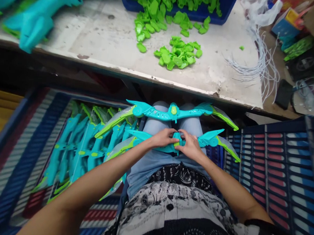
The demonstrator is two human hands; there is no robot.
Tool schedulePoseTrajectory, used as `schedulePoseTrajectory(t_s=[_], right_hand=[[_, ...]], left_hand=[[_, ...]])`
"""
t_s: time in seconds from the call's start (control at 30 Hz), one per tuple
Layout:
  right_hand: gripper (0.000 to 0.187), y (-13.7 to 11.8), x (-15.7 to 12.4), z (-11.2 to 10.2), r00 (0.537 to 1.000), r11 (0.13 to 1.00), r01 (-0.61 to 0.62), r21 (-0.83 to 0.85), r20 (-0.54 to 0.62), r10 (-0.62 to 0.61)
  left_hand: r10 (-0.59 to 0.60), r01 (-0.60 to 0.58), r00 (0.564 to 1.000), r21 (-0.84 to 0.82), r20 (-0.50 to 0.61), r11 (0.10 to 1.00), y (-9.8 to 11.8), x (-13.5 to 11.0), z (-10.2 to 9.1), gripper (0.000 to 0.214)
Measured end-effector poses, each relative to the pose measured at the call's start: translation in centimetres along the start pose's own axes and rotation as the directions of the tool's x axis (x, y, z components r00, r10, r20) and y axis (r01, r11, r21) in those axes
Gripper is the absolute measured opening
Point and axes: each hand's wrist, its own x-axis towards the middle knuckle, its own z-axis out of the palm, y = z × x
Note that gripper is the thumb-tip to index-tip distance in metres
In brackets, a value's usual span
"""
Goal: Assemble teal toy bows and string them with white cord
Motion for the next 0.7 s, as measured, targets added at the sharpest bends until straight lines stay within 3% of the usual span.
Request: schedulePoseTrajectory(t_s=[0.07, 0.17, 0.2, 0.27, 0.3, 0.37, 0.43, 0.47, 0.5, 0.57, 0.6, 0.7], right_hand=[[0.063, -0.6, 0.0, 0.0, 1.000, 0.999, 0.018, -0.042, 0.007, -0.018], [0.051, -1.1, -0.3, -1.1, 0.985, 0.985, 0.170, -0.034, -0.034, -0.171], [0.041, -0.9, -0.4, -2.0, 0.971, 0.975, 0.221, -0.021, -0.090, -0.222], [0.022, 0.3, -0.2, -5.0, 0.924, 0.973, 0.232, -0.015, -0.309, -0.225], [0.021, 1.4, -0.1, -7.1, 0.875, 0.984, 0.176, -0.012, -0.456, -0.162], [0.025, 4.1, 0.3, -12.0, 0.698, 0.999, -0.029, 0.037, -0.715, 0.047], [0.027, 7.2, 0.8, -16.9, 0.522, 0.955, -0.278, 0.107, -0.817, 0.244], [0.028, 8.6, 1.1, -18.9, 0.465, 0.909, -0.398, 0.126, -0.826, 0.318], [0.030, 9.9, 1.4, -20.7, 0.445, 0.868, -0.482, 0.120, -0.820, 0.361], [0.033, 11.8, 2.2, -22.9, 0.454, 0.803, -0.591, 0.076, -0.792, 0.409], [0.035, 12.5, 2.6, -23.5, 0.472, 0.790, -0.611, 0.050, -0.779, 0.414], [0.042, 13.9, 3.5, -23.9, 0.506, 0.809, -0.586, 0.043, -0.761, 0.407]], left_hand=[[-0.016, 0.015, 0.999, -0.013, -0.030, 1.000, 0.2, -0.2, 0.0, 0.061], [-0.054, 0.057, 0.996, 0.039, -0.071, 0.998, 0.6, -1.0, -0.8, 0.067], [-0.072, 0.077, 0.994, 0.062, -0.077, 0.995, 0.6, -1.4, -1.2, 0.067], [-0.099, 0.109, 0.992, 0.116, -0.082, 0.987, 0.6, -2.2, -2.2, 0.068], [-0.103, 0.116, 0.991, 0.155, -0.089, 0.981, 0.5, -2.6, -2.5, 0.068], [-0.065, 0.109, 0.984, 0.272, -0.165, 0.956, 0.6, -3.2, -2.9, 0.065], [0.075, 0.083, 0.941, 0.440, -0.331, 0.894, 1.2, -3.2, -2.8, 0.056], [0.183, 0.072, 0.892, 0.531, -0.412, 0.844, 1.6, -3.0, -2.7, 0.051], [0.297, 0.067, 0.833, 0.619, -0.466, 0.783, 2.0, -2.5, -2.6, 0.047], [0.461, 0.086, 0.743, 0.753, -0.485, 0.652, 2.7, -1.0, -2.5, 0.046], [0.490, 0.106, 0.738, 0.796, -0.465, 0.596, 2.9, -0.2, -2.7, 0.049], [0.447, 0.147, 0.806, 0.864, -0.387, 0.482, 2.7, 1.9, -3.2, 0.061]])
